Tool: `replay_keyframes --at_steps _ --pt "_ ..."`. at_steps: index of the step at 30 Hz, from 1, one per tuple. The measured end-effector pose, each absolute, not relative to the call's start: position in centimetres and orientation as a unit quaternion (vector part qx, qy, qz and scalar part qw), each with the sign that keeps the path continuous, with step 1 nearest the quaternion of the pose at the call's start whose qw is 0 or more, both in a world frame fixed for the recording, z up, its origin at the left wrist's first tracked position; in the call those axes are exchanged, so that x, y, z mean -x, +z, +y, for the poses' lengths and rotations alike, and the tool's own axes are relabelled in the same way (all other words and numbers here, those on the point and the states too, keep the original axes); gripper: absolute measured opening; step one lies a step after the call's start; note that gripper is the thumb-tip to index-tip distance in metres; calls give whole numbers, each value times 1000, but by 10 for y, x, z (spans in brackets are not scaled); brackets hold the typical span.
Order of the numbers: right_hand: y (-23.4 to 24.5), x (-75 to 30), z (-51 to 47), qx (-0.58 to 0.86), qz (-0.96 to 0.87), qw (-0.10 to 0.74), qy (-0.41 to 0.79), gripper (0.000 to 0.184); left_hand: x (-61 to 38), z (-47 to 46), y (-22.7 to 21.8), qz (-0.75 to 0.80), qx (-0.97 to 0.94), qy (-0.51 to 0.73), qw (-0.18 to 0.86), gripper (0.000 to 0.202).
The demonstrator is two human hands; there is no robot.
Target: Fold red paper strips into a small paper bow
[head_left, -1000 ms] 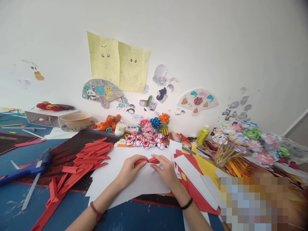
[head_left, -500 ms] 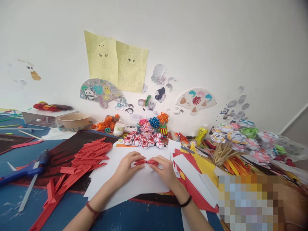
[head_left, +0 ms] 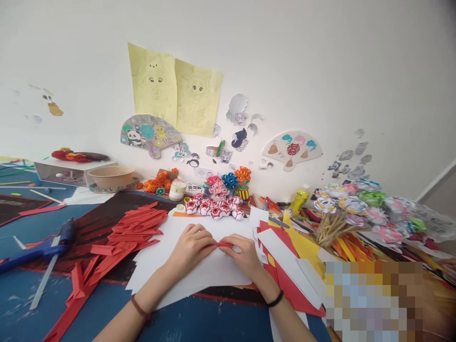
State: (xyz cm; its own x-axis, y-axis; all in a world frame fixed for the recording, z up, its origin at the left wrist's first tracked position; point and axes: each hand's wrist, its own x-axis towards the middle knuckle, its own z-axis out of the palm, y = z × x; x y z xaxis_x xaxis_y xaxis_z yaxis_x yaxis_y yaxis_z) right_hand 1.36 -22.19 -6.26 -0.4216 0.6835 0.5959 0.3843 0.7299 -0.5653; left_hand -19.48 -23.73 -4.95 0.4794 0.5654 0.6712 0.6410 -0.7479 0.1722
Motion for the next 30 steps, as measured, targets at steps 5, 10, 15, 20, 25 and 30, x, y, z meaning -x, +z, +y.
replay_keyframes --at_steps 5,10,15,20,25,30 --pt "-64 -14 -221 325 -822 436 169 14 195 -236 -51 -356 862 -357 46 16" --pt "-65 -13 -220 321 -819 442 175 16 193 -237 -53 -367 858 -358 36 18" --pt "-61 -13 -222 320 -821 435 186 18 194 -238 -50 -370 855 -362 23 19" --pt "-59 -15 -223 332 -817 431 191 18 197 -237 -48 -377 855 -356 -18 18" --pt "-60 -16 -221 348 -808 433 196 18 199 -237 -47 -391 843 -364 -59 20" --pt "-60 -19 -217 348 -796 453 202 18 202 -237 -45 -443 804 -389 -78 26"
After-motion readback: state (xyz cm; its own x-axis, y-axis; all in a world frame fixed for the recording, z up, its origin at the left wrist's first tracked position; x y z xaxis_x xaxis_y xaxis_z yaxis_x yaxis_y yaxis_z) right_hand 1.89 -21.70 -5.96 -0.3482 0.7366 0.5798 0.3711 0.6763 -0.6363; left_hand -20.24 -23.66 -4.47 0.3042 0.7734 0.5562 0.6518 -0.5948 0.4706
